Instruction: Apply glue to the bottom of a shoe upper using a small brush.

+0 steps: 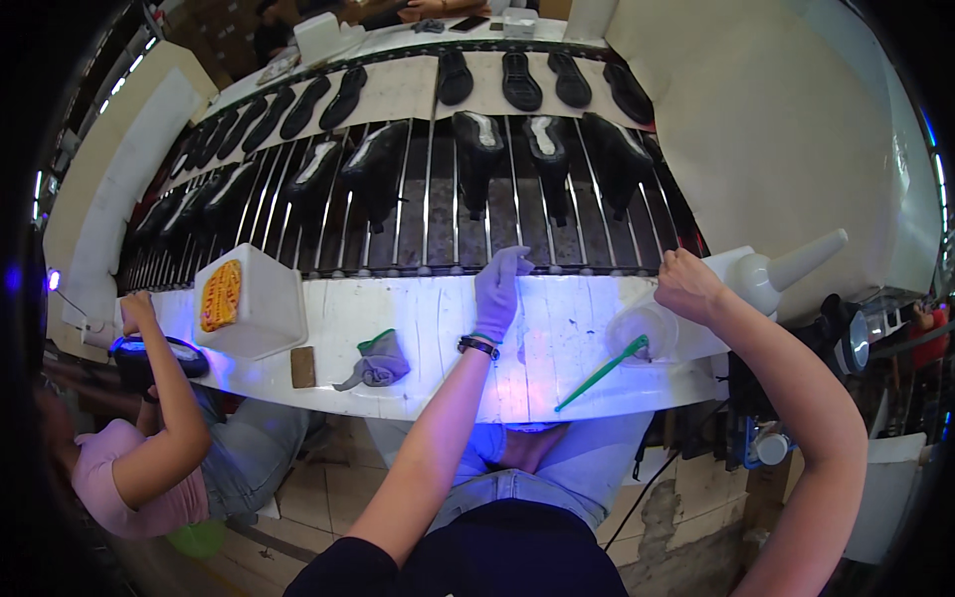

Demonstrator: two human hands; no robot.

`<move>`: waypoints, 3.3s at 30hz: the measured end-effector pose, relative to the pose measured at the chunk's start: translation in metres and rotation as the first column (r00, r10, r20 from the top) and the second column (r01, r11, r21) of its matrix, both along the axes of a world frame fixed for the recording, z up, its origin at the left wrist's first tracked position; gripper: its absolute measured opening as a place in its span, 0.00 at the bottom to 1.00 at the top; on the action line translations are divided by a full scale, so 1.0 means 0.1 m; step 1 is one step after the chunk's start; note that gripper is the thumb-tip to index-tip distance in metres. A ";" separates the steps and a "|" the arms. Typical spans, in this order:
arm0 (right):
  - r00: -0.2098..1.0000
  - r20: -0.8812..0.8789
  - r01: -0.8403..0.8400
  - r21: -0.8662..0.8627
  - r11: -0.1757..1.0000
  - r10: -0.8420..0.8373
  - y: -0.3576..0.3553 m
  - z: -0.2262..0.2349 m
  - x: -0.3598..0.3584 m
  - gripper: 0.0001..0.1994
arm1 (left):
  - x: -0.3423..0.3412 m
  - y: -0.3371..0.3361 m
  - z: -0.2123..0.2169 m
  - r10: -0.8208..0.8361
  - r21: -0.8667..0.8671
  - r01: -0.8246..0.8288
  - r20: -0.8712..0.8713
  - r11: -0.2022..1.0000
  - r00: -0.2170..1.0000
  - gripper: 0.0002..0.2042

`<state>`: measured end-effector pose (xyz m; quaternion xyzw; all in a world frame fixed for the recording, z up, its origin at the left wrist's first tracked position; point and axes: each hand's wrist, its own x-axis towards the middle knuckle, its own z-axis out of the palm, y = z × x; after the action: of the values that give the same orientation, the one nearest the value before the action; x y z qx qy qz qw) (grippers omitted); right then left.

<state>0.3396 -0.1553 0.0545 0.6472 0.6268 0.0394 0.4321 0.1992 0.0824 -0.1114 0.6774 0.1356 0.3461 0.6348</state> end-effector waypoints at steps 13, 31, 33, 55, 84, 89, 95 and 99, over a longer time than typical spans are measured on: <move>0.990 -0.124 -0.064 0.020 0.998 0.066 -0.04 0.06 0.15 0.07 | 0.00 -0.01 -0.02 -0.028 0.163 0.020 0.047 0.986 0.999 0.17; 0.708 -0.582 0.586 0.167 0.793 -0.401 0.08 0.04 0.42 0.06 | 0.01 0.05 -0.01 -0.029 -0.107 0.028 -0.011 0.994 1.000 0.17; 0.551 -0.677 0.702 0.059 0.710 -0.488 0.07 0.17 0.41 0.03 | 0.01 0.04 0.01 -0.033 -0.108 0.031 -0.011 0.994 0.999 0.16; 0.975 -0.131 -0.164 0.119 0.979 0.179 -0.11 0.04 0.06 0.06 | 0.01 0.03 0.00 -0.039 -0.129 0.038 -0.005 0.991 0.999 0.19; 0.946 -0.311 0.165 0.225 0.960 -0.089 -0.06 0.02 0.19 0.05 | 0.01 0.02 0.01 -0.039 -0.135 0.041 0.022 0.990 0.999 0.19; 0.481 -0.811 0.734 0.164 0.660 -0.334 0.00 0.16 0.38 0.01 | 0.01 0.01 -0.01 -0.044 -0.146 0.049 0.036 0.988 0.998 0.18; 0.133 -0.953 0.928 0.024 0.372 -0.272 -0.04 0.28 0.46 0.04 | 0.00 0.02 0.05 -0.044 -0.112 0.045 0.009 0.993 0.999 0.19; 0.059 -0.984 0.968 0.016 0.249 -0.167 -0.08 0.23 0.57 0.03 | -0.01 0.04 0.04 -0.052 -0.140 0.056 0.033 0.989 0.998 0.17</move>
<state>0.3971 -0.1636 0.0771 0.8781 0.2822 -0.2538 -0.2914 0.1981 0.0861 -0.1074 0.6292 0.1318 0.3284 0.6920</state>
